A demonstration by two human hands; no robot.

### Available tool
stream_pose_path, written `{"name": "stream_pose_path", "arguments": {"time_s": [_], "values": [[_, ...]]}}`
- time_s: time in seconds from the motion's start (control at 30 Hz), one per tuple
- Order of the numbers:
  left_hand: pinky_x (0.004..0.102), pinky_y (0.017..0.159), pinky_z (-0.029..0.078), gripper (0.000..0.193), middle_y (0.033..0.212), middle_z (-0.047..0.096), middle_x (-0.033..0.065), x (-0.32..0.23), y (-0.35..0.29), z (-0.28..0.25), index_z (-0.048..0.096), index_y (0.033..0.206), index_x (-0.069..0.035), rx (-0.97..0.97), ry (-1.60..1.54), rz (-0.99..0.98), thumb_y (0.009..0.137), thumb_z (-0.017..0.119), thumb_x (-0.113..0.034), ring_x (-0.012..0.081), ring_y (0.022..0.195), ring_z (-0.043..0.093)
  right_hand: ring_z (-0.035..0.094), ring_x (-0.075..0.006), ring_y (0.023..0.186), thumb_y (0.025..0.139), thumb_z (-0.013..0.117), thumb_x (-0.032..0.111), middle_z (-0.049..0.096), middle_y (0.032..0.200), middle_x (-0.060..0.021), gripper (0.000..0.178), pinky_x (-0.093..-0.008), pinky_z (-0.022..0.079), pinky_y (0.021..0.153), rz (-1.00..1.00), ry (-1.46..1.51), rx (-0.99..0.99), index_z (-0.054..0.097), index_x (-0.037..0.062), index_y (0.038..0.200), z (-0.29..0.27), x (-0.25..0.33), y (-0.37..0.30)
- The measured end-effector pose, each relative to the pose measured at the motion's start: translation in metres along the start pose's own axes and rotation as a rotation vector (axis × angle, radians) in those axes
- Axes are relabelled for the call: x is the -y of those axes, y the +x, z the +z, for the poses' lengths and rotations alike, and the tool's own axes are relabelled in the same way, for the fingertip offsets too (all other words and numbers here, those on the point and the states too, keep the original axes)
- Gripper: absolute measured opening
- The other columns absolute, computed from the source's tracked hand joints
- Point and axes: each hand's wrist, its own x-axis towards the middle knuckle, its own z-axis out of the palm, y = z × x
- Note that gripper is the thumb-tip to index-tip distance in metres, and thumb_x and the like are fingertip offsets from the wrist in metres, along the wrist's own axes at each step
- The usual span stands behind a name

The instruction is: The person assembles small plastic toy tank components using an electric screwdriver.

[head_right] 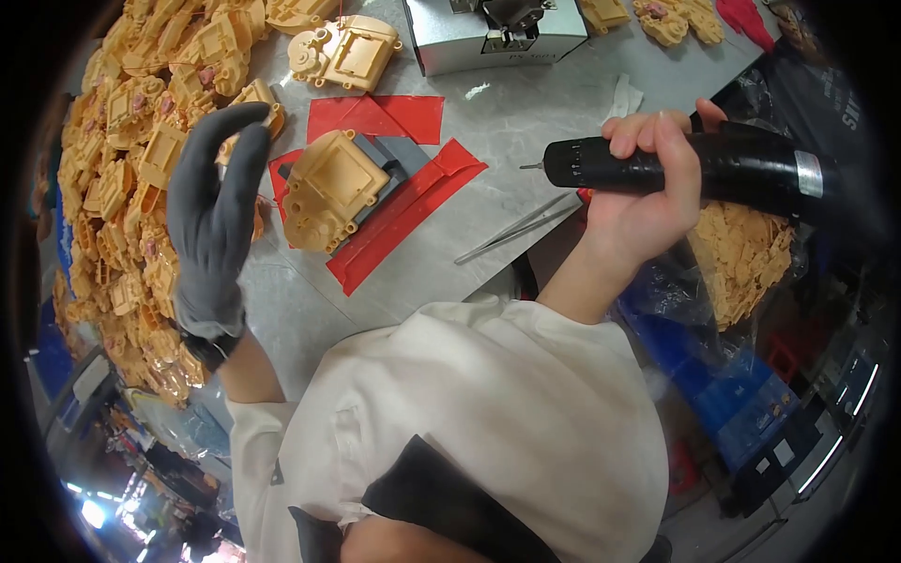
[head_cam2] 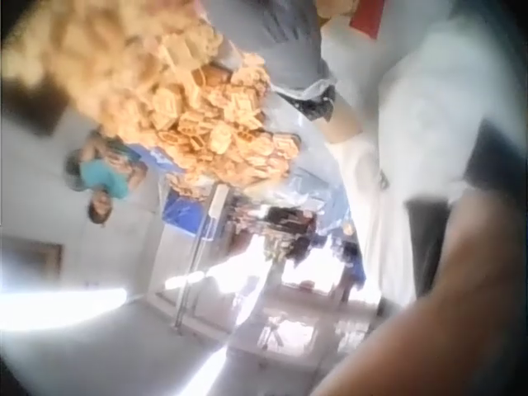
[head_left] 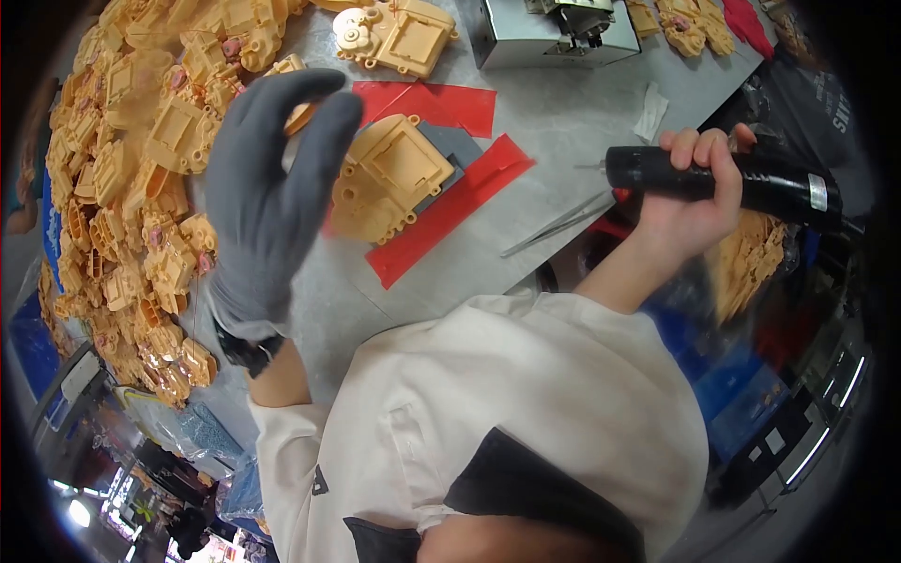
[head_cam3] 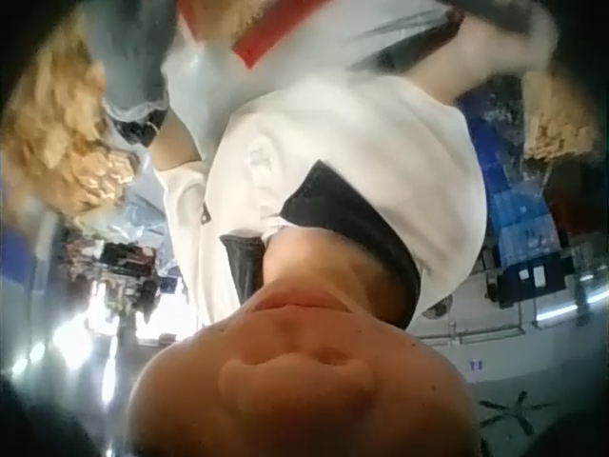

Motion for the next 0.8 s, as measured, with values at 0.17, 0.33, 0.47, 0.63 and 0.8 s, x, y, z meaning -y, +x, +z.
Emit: {"name": "stream_pose_path", "arguments": {"time_s": [0.17,0.33,0.47,0.63,0.8], "values": [[0.0342,0.063,0.047,0.037,0.073,0.063,0.0125,-0.009,0.072,0.039,0.066,0.082,-0.004,0.753,0.54,-0.029,0.073,0.067,-0.039,0.0238,0.065,0.061,0.042,-0.0147,0.06,0.079,0.051,0.005,0.042,0.067,-0.0023,0.029,-0.034,0.035,0.068,0.02,-0.002,0.046,0.049,0.0092,0.107,0.002,-0.001,-0.003],[0.0358,0.068,0.05,0.042,0.077,0.065,0.0129,-0.003,0.092,0.067,0.069,0.081,-0.007,0.823,0.858,0.196,0.066,0.071,-0.046,0.0252,0.074,0.064,0.042,-0.0144,0.06,0.079,0.051,0.005,0.042,0.067,-0.0024,0.029,-0.0339,0.035,0.068,0.014,0.002,0.038,0.048,0.0092,0.107,-0.004,0.003,0.0],[0.0355,0.075,0.051,0.049,0.088,0.066,0.0121,-0.016,0.093,0.059,0.067,0.097,-0.008,0.888,0.999,0.121,0.061,0.078,-0.04,0.0265,0.083,0.065,0.047,-0.0164,0.054,0.077,0.051,0.003,0.047,0.066,-0.0051,0.035,-0.0349,0.04,0.062,-0.002,0.033,0.044,0.042,0.0036,0.111,-0.003,0.001,0.007],[0.0366,0.065,0.052,0.055,0.072,0.065,0.0144,0.001,0.099,0.089,0.068,0.079,-0.001,0.838,0.909,0.143,0.058,0.074,-0.052,0.0282,0.067,0.065,0.048,-0.0172,0.052,0.076,0.051,0.002,0.047,0.063,-0.0061,0.036,-0.0354,0.041,0.061,-0.044,-0.048,-0.034,0.042,0.0022,0.111,-0.012,-0.01,0.008],[0.0363,0.062,0.05,0.056,0.069,0.064,0.0138,0.001,0.081,0.069,0.068,0.076,0.0,0.773,0.824,0.028,0.059,0.073,-0.054,0.0274,0.064,0.064,0.048,-0.0176,0.052,0.076,0.052,0.002,0.047,0.062,-0.0063,0.037,-0.0355,0.041,0.06,0.023,0.026,0.014,0.041,0.0016,0.111,0.004,-0.012,0.005]]}}
